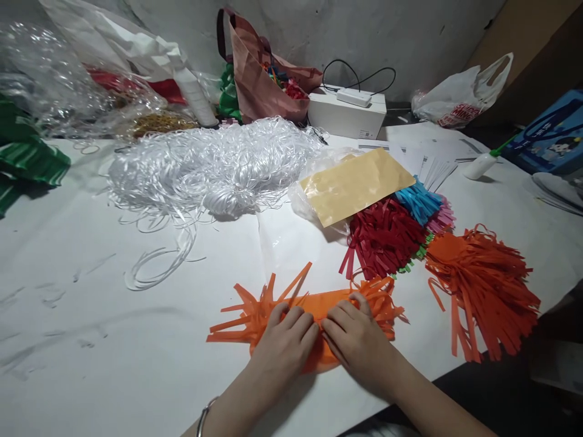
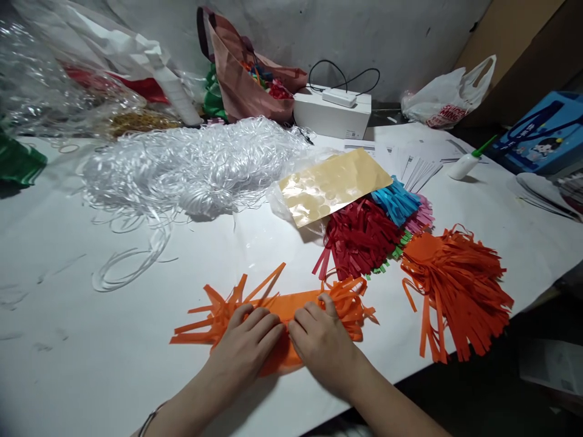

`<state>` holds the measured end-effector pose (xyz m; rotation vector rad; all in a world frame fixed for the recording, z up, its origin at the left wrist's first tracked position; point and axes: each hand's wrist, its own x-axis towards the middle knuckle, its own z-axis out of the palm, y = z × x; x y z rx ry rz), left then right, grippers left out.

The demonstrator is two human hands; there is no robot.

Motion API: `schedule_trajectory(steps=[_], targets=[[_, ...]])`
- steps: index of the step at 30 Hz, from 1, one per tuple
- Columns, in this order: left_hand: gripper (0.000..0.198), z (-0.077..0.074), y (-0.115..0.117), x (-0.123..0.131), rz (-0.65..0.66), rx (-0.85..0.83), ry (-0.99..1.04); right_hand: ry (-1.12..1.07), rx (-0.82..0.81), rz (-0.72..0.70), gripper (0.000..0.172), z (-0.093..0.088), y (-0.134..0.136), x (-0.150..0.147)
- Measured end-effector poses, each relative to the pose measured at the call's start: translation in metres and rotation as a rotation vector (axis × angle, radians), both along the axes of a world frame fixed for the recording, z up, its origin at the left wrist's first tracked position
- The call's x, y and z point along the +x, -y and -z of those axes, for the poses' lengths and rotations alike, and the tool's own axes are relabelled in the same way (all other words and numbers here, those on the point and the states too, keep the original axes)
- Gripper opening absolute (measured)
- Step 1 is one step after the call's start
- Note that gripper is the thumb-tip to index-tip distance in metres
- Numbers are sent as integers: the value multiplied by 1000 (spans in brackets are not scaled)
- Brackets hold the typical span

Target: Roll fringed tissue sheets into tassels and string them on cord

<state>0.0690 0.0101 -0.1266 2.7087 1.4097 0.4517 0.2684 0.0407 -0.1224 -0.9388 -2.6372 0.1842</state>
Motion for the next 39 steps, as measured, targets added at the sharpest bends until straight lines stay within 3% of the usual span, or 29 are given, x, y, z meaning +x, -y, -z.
schedule_trajectory(steps=[6,11,15,20,23,29,35,39], targets=[[24,4,9,-17,-81,80,113,1,63,24,25,9,3,20],[21,-1,14,-20,-210,11,195,-132,27,225,22,14,6,24],[24,-6,8,-14,-307,-53,109,-72,33,360,17,13,2,10],[24,-5,1,-8,-413,-48,-26,-5,71,423,14,7,-4,2],[20,-4,1,-7,-363,-45,15,-76,93,367,22,3,-2,1],[27,-10,3,-5,-213,-75,126,-81,-26,63,23,4,1,-8],[26,-7,2,-6,-134,-34,130,-24,-15,75,18,4,-2,-13],[26,-1,1,-6,-104,-12,145,39,-5,-9,16,5,1,-17]])
